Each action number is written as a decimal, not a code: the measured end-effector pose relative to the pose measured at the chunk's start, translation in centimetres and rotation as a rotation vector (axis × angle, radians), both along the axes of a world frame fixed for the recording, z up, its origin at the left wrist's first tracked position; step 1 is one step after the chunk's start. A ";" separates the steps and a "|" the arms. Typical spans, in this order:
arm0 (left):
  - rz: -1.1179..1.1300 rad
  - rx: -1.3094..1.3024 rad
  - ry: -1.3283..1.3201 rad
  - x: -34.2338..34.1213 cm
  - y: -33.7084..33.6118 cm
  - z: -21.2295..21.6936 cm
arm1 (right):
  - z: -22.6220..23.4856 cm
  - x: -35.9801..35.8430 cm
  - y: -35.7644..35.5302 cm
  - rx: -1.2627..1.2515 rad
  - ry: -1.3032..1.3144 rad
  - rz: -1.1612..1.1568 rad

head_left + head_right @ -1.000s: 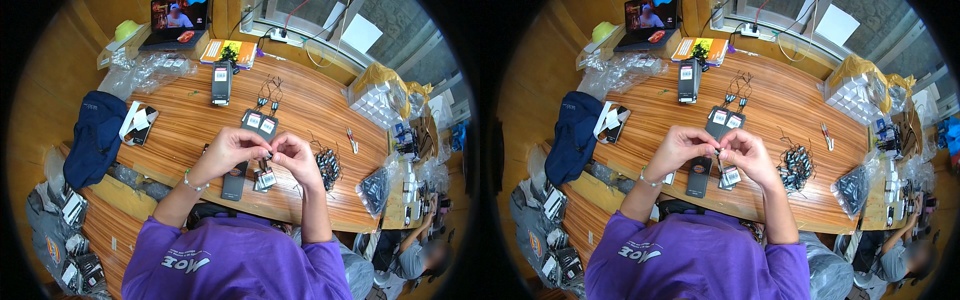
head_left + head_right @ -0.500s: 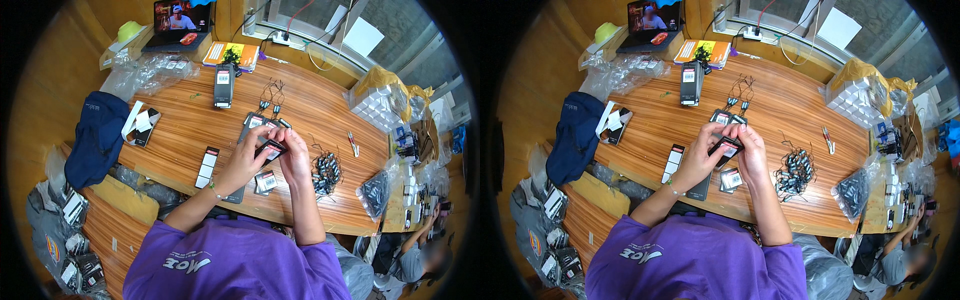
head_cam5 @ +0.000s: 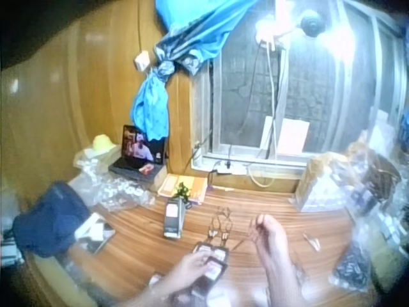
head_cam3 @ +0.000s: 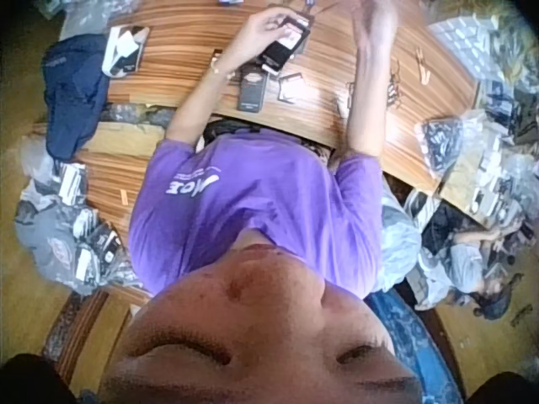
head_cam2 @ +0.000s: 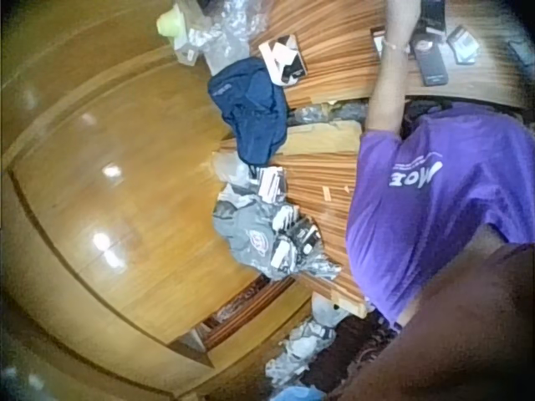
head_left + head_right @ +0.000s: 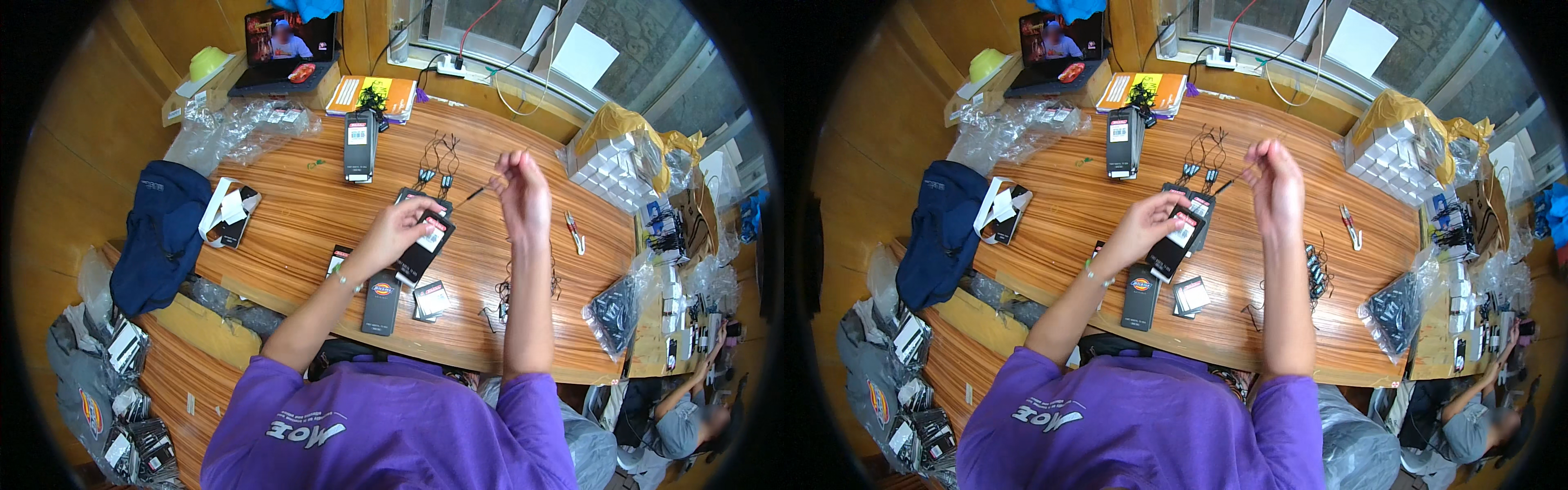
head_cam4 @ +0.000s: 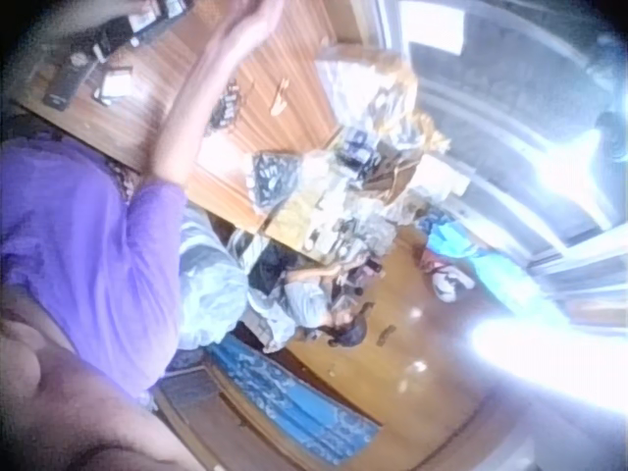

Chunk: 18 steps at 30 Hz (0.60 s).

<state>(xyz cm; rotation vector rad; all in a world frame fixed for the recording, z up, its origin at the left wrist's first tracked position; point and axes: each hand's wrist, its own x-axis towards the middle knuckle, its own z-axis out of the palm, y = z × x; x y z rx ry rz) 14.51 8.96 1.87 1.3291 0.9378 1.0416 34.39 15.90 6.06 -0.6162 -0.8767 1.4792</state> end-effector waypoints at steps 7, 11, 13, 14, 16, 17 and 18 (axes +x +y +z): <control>-0.010 -0.053 0.161 0.1 6.5 -4.3 | 1.5 0.1 8.7 -0.050 -0.154 -0.107; 0.011 -0.010 0.248 0.5 7.6 -4.8 | 1.5 -0.8 10.6 -0.078 -0.306 -0.075; 0.053 0.021 0.347 0.6 7.7 -5.1 | 1.2 -1.3 11.0 -0.094 -0.374 -0.043; 0.071 0.039 0.396 0.7 7.8 -5.2 | 1.0 -1.4 11.3 -0.089 -0.408 -0.025; 0.085 0.063 0.407 0.7 7.9 -5.7 | 0.5 -1.8 11.8 -0.079 -0.447 -0.003; 0.089 0.075 0.412 1.0 7.9 -5.7 | 0.2 -1.8 12.0 -0.083 -0.468 0.002; 0.121 0.091 0.407 1.2 7.8 -5.8 | 0.0 -1.8 12.2 -0.086 -0.489 0.007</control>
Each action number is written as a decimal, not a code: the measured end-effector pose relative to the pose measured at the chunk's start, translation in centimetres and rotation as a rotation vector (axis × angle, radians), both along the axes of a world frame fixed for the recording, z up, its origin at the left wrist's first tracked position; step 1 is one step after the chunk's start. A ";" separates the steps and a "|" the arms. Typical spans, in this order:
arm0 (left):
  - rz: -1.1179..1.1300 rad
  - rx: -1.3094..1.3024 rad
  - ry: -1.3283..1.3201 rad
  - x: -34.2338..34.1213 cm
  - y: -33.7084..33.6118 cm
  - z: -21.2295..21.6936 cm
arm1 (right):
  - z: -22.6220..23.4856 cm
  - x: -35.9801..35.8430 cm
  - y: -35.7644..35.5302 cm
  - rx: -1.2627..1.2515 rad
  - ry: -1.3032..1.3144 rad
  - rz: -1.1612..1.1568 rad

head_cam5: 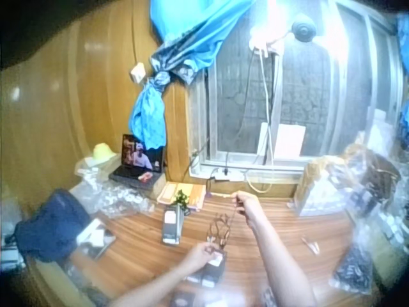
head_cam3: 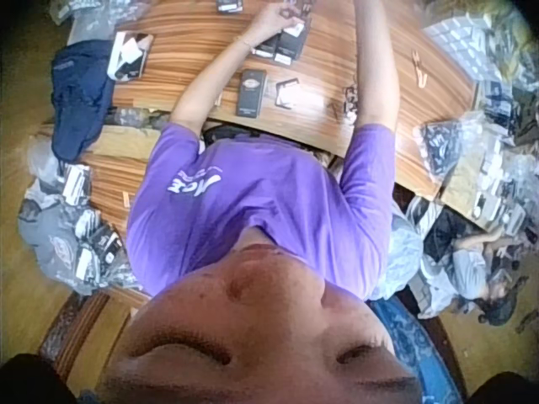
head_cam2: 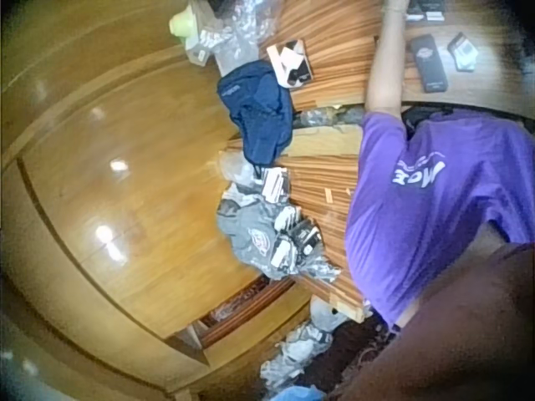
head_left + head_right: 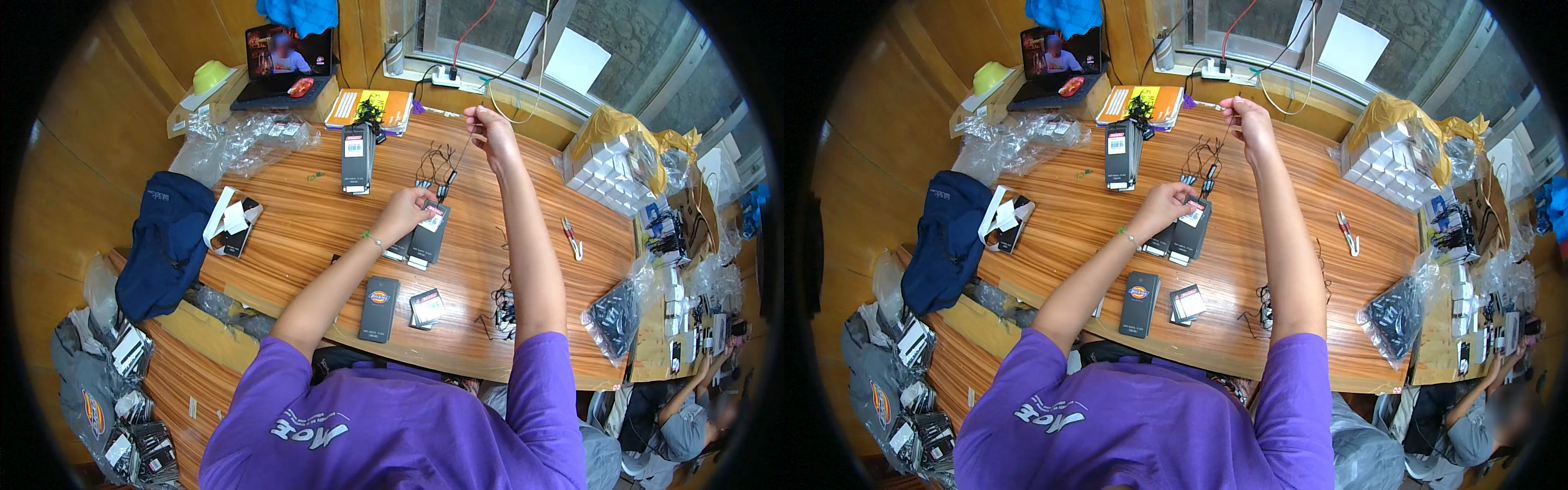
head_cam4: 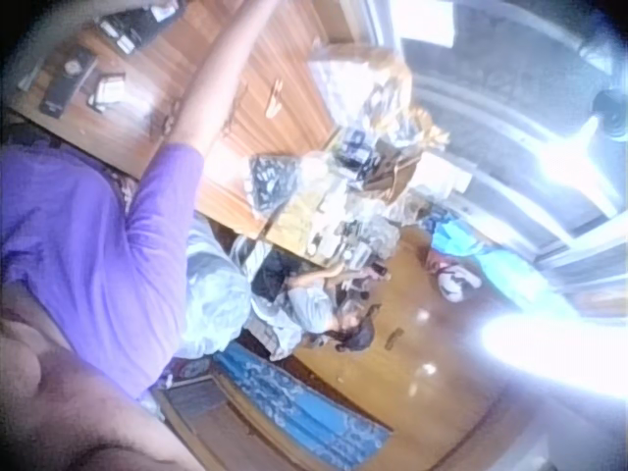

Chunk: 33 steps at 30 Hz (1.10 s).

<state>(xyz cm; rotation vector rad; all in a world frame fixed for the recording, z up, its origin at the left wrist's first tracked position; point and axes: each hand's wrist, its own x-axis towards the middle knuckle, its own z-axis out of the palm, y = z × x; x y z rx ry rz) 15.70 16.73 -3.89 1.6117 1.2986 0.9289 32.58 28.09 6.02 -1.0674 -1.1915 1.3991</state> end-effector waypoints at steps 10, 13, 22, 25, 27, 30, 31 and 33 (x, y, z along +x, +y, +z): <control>0.045 0.323 0.524 -0.3 -1.1 0.8 | -4.8 -1.0 2.9 -0.062 -0.176 0.044; 0.085 0.292 0.457 -1.5 -3.4 3.0 | -7.2 -1.2 4.2 -0.131 -0.198 0.086; -0.069 0.210 0.594 -9.0 -12.3 5.6 | -15.8 0.9 8.0 0.268 -0.802 -0.248; -0.126 0.188 0.680 -9.8 -15.1 5.0 | -10.9 -0.8 1.9 0.511 -0.781 -0.176; -0.137 0.207 0.724 -8.8 -15.7 5.1 | -7.2 -1.2 -6.6 0.454 -0.635 0.126; -0.096 0.323 0.767 -7.9 -15.5 4.1 | -5.5 -0.3 -17.3 0.351 -0.763 0.496; -0.095 0.363 0.781 -7.5 -15.2 3.9 | -6.0 0.2 -19.7 0.354 -0.737 0.503; -0.104 0.346 0.784 -7.9 -15.1 3.0 | -6.1 0.1 -22.4 0.423 -0.914 0.448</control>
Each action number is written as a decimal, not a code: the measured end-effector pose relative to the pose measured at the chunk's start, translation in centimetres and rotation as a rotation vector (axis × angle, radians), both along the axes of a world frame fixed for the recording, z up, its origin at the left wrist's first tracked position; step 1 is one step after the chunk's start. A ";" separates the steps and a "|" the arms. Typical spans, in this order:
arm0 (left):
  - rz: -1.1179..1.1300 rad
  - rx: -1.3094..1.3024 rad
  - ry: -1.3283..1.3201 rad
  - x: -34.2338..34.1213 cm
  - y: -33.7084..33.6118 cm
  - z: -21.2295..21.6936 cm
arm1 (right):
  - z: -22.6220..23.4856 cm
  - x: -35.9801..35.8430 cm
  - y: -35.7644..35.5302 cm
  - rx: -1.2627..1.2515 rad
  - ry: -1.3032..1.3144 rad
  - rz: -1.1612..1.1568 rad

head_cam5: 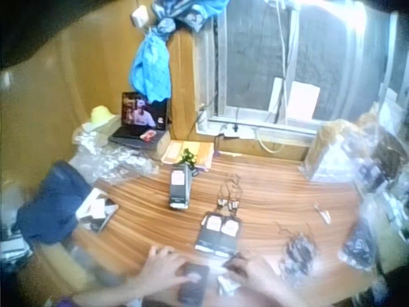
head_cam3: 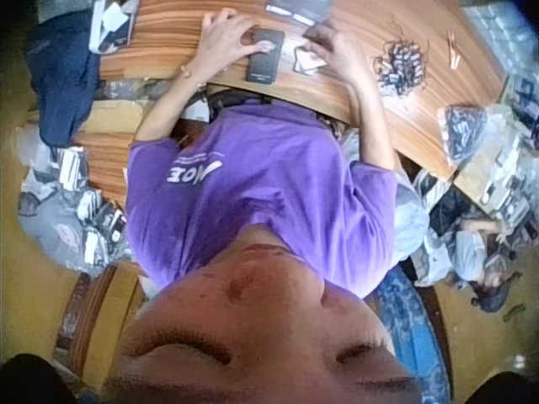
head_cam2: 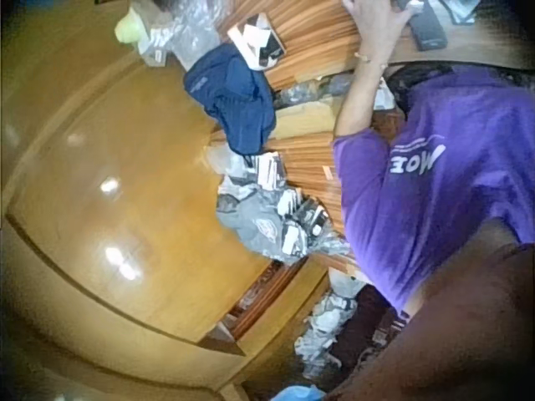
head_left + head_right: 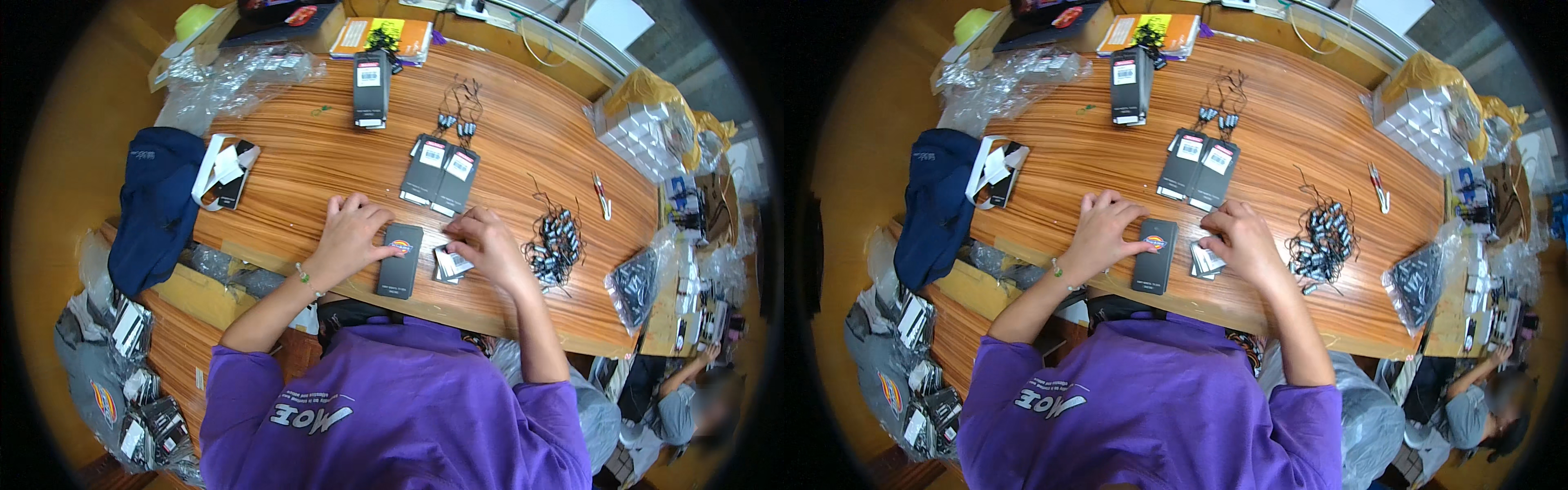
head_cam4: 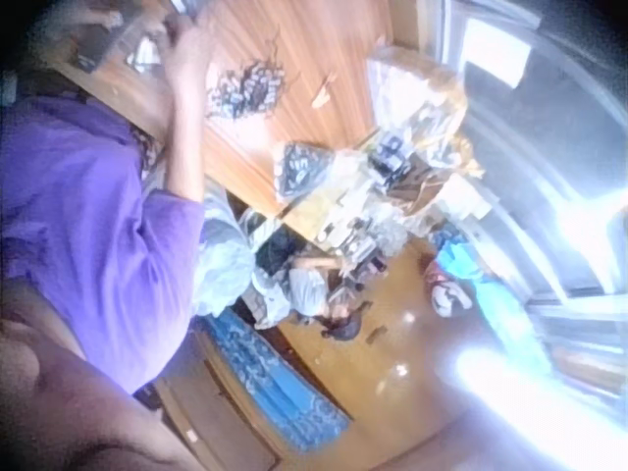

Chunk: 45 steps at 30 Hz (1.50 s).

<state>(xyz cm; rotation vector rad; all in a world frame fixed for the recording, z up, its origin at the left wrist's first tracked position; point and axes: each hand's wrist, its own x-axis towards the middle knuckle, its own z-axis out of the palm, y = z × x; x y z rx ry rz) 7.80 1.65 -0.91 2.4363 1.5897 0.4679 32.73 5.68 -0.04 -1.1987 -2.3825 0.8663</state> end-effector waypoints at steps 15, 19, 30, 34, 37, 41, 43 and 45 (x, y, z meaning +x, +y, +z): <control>0.224 -0.657 -1.042 -0.2 -0.3 -0.1 | -2.8 1.1 -1.9 -0.392 0.341 -0.427; 0.287 -0.567 -1.234 1.7 -1.9 0.3 | -0.2 -0.4 -3.5 -0.685 0.807 -0.353; 0.328 -0.424 -1.326 5.4 -3.0 -0.3 | -1.5 2.0 -1.0 0.115 0.504 -0.564; 0.305 -0.408 -1.347 5.1 -2.6 -0.6 | -3.9 13.9 5.0 0.401 0.173 -0.953; 0.280 -0.408 -1.358 5.3 -2.2 -0.7 | -4.4 17.2 6.2 0.260 -0.078 -0.906; 0.263 -0.439 -1.369 5.6 -2.1 -0.8 | -5.3 16.5 6.5 0.175 -0.303 -0.814; 0.247 -0.448 -1.366 5.6 -2.1 -0.8 | -5.5 16.7 6.7 0.126 -0.183 -0.828; 0.237 -0.458 -1.352 5.5 -2.1 -0.7 | -5.5 17.1 6.9 0.027 0.079 -0.860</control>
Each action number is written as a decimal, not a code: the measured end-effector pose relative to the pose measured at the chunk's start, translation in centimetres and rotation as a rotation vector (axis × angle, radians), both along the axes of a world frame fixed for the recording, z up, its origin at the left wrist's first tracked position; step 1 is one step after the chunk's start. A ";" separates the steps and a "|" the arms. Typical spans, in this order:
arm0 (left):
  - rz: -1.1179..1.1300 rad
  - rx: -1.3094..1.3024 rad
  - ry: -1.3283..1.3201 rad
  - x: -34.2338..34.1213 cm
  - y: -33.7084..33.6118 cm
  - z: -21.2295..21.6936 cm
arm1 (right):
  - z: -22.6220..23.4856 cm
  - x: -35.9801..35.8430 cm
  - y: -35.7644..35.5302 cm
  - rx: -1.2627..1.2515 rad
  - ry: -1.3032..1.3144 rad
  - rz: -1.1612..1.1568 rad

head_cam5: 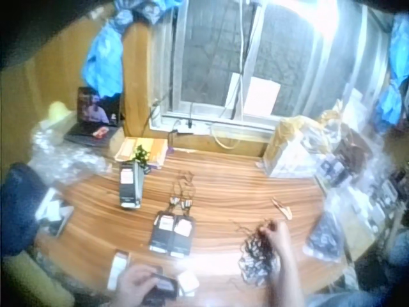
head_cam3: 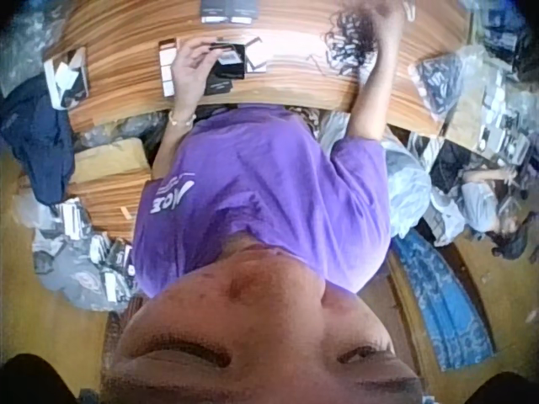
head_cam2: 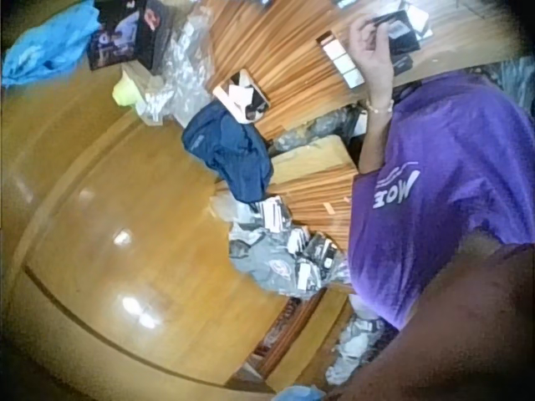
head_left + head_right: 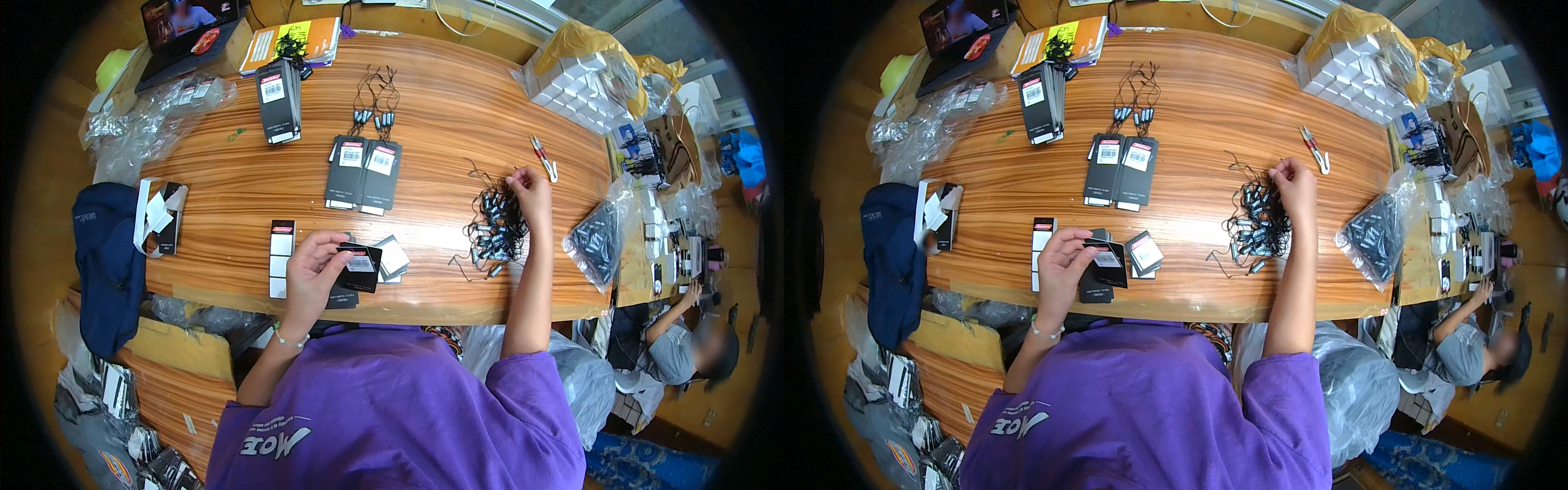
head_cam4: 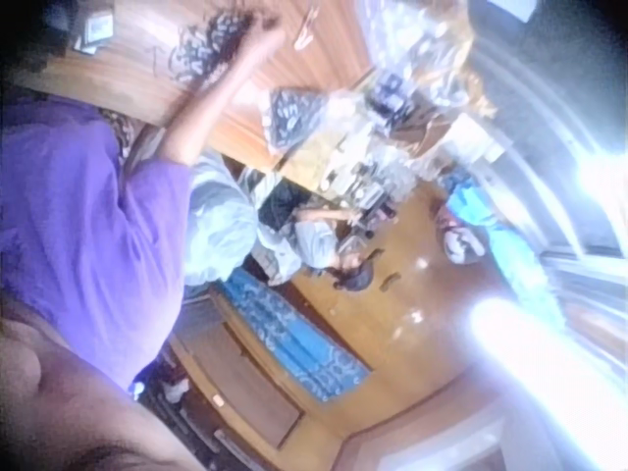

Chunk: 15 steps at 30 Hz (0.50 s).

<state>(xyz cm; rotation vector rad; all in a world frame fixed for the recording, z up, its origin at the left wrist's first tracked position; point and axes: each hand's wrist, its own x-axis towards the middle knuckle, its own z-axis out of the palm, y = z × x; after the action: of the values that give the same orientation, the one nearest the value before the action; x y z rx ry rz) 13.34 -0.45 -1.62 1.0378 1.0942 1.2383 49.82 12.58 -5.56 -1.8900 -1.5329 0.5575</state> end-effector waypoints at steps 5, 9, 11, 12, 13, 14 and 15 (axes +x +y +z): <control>-0.006 -0.017 0.025 -0.7 0.0 0.1 | 2.0 1.0 -1.0 0.087 0.448 0.010; -0.053 -0.037 -0.012 -0.7 0.2 0.2 | 4.9 -0.3 -2.3 0.100 0.625 -0.059; -0.138 -0.080 0.017 -0.3 0.3 0.7 | 5.8 -0.7 -2.9 0.151 0.671 -0.094; -0.177 -0.101 0.034 0.0 0.4 1.1 | 6.4 -1.2 -3.3 0.166 0.743 -0.130; -0.247 -0.038 0.091 0.4 0.6 1.5 | 6.7 -1.6 -3.7 0.197 0.809 -0.101; -0.311 0.026 0.144 0.7 0.9 1.9 | 6.9 -2.4 -4.2 0.225 0.869 -0.066; -0.380 0.086 0.205 1.2 1.5 2.8 | 7.4 -3.6 -4.7 0.252 0.937 -0.038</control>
<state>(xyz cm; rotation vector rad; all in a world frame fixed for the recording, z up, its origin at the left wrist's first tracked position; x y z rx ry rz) 14.53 1.02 1.21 1.3895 0.9464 0.8931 46.23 7.89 1.81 -1.1707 -0.8807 0.9933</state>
